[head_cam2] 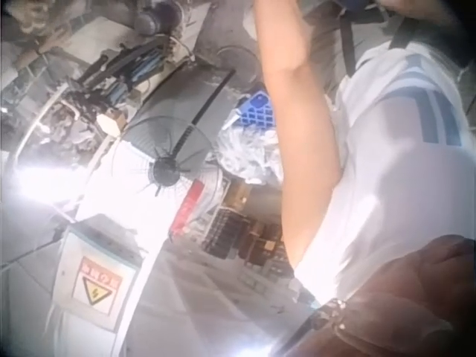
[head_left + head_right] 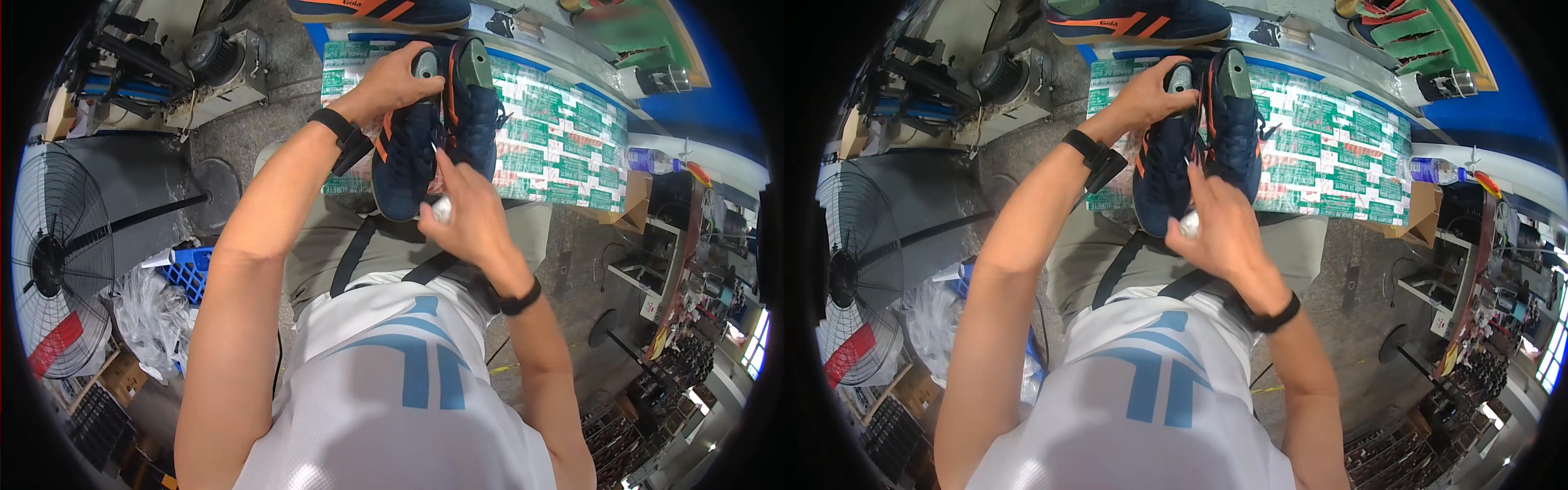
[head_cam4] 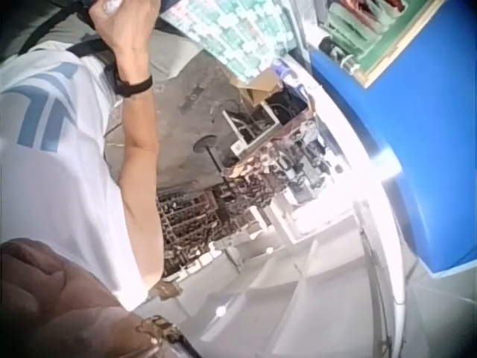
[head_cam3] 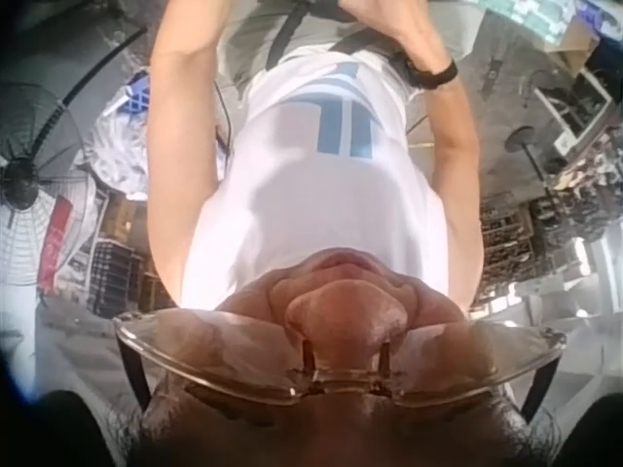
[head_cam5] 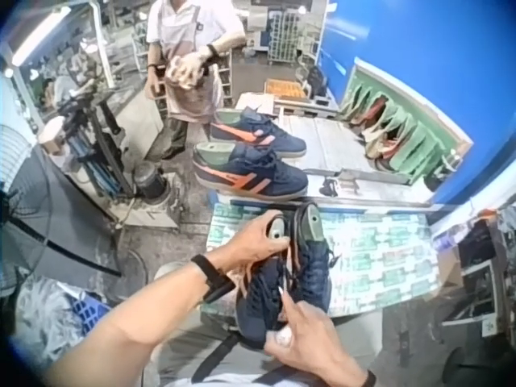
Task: The recorder applies glue to the soles and seams of athletic shoes using a small brush or applicator at a factory workstation.
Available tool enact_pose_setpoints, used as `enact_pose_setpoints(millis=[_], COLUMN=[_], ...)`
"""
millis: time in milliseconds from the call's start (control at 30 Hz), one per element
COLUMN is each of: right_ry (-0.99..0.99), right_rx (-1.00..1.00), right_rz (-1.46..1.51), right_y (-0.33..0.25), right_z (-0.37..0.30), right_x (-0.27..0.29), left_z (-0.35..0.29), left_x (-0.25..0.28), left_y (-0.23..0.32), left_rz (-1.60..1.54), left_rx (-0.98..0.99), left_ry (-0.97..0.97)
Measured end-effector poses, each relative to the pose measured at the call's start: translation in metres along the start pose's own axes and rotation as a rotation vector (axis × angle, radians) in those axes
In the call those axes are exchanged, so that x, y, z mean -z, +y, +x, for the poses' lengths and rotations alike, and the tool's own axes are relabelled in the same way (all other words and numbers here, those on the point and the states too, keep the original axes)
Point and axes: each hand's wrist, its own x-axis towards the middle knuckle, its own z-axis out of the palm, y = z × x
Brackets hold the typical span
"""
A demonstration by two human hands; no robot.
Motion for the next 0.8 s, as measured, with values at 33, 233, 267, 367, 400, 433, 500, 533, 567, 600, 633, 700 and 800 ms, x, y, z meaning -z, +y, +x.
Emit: enact_pose_setpoints(millis=[33, 233, 267, 367, 400, 433, 500, 533, 567, 600, 633, 700, 800], right_ry=[-0.045, 0.005, 0.037, 0.211, 0.224, 0.238, 0.288, 0.297, 0.299, 0.292, 0.285, 0.261, 0.170], right_rx=[-0.029, -0.068, -0.082, -0.140, -0.178, -0.185, -0.144, -0.123, -0.116, -0.094, -0.072, -0.080, -0.017], right_rz=[-0.002, 0.143, 0.251, 0.243, 0.205, 0.203, 0.098, 0.062, 0.066, 0.061, 0.056, 0.049, -0.094], right_y=[-0.007, -0.019, -0.016, 0.004, 0.012, 0.023, 0.042, 0.047, 0.050, 0.054, 0.057, 0.064, 0.070], right_z=[-0.012, -0.034, -0.034, -0.026, -0.026, -0.023, -0.015, -0.010, -0.004, 0.003, 0.009, 0.016, 0.019], right_x=[0.009, 0.008, 0.007, 0.008, 0.014, 0.016, 0.019, 0.022, 0.025, 0.028, 0.030, 0.032, 0.036], left_z=[0.001, 0.002, -0.002, -0.006, -0.010, -0.010, -0.023, -0.030, -0.036, -0.036, -0.032, -0.024, 0.000], left_x=[0.000, 0.002, 0.001, -0.003, -0.006, -0.012, -0.028, -0.039, -0.047, -0.050, -0.048, -0.038, -0.005], left_y=[0.002, -0.007, 0.012, 0.017, 0.033, 0.046, 0.065, 0.062, 0.059, 0.055, 0.049, 0.058, 0.065], left_rz=[0.002, 0.076, 0.113, 0.466, 0.496, 0.399, 0.654, 0.695, 0.737, 0.753, 0.760, 0.483, -0.220], left_rx=[-0.004, 0.018, 0.028, -0.389, -0.391, -0.342, -0.353, -0.389, -0.422, -0.391, -0.389, -0.208, 0.195], left_ry=[-0.001, 0.017, 0.022, 0.255, 0.189, 0.094, -0.016, 0.005, 0.027, 0.025, 0.029, -0.090, -0.204])
